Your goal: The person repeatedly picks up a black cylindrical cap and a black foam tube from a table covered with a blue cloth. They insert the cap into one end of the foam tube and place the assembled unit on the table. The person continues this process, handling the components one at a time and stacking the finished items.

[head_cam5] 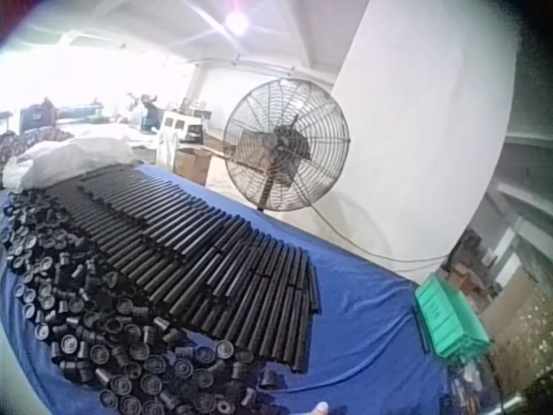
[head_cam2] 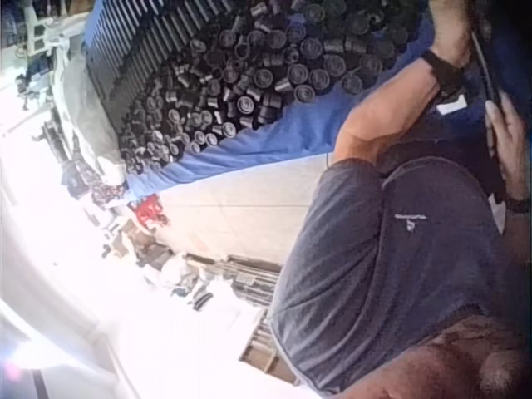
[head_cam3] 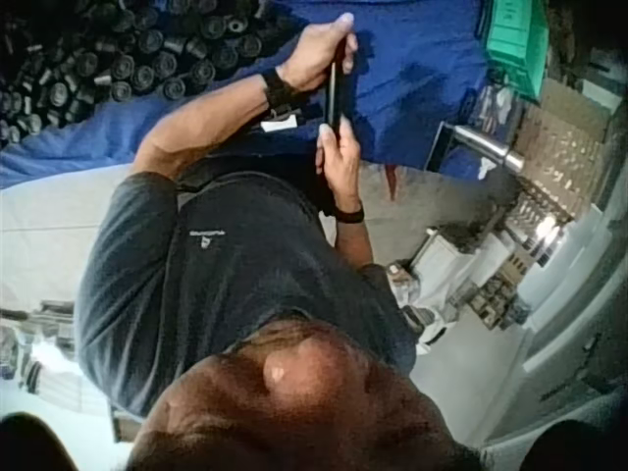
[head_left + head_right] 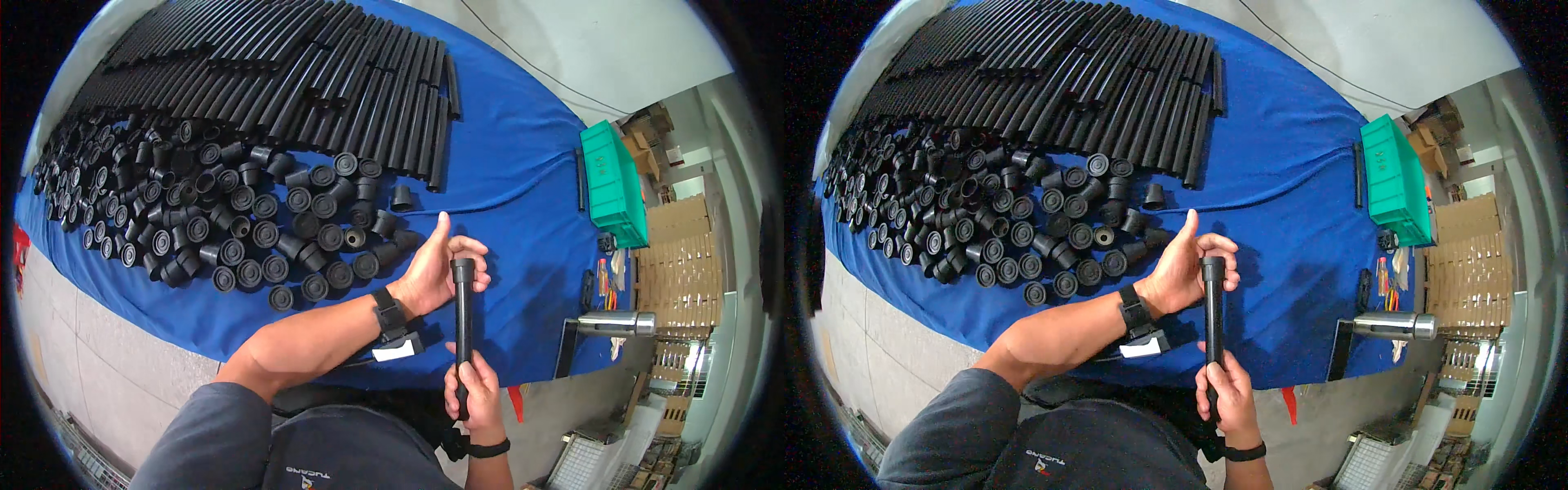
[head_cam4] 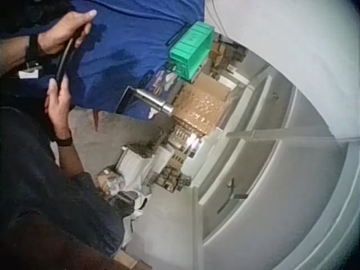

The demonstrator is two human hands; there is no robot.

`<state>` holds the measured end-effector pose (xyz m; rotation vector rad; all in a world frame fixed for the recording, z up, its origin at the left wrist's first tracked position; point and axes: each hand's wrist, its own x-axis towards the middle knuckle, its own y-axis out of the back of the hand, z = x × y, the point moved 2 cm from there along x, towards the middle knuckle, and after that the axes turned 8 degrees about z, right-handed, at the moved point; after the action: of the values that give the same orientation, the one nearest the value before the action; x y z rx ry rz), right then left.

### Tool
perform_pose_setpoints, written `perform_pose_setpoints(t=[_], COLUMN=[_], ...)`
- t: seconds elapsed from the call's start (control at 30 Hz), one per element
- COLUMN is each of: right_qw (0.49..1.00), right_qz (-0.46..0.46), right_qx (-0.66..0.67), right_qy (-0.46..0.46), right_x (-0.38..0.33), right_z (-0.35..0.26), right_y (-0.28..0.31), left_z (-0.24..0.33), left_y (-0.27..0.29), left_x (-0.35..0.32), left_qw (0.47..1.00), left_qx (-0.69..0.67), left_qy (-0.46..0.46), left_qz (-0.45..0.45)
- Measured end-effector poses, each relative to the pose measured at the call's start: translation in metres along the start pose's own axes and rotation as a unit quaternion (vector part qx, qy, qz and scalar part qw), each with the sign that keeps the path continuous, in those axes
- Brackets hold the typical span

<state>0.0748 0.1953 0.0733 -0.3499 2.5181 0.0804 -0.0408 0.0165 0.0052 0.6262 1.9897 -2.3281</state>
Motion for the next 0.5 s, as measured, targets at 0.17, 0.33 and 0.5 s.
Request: perform_pose_setpoints(t=[0.17, 0.33, 0.5], right_qw=[0.997, 0.998, 0.996], right_qz=[-0.045, 0.025, 0.028], right_qx=[0.061, -0.049, -0.087], right_qy=[-0.033, -0.009, 0.016], right_x=[0.000, 0.001, 0.001], right_z=[0.015, 0.030, 0.033], right_y=[0.001, -0.006, -0.007], left_z=[-0.004, -0.008, -0.007], left_y=[0.011, 0.007, 0.006], left_x=[0.008, -0.002, -0.004], left_qw=[1.000, 0.994, 0.991], left_qx=[0.028, 0.072, 0.101], left_qy=[0.004, -0.043, -0.045], left_qz=[-0.006, 0.069, 0.080])
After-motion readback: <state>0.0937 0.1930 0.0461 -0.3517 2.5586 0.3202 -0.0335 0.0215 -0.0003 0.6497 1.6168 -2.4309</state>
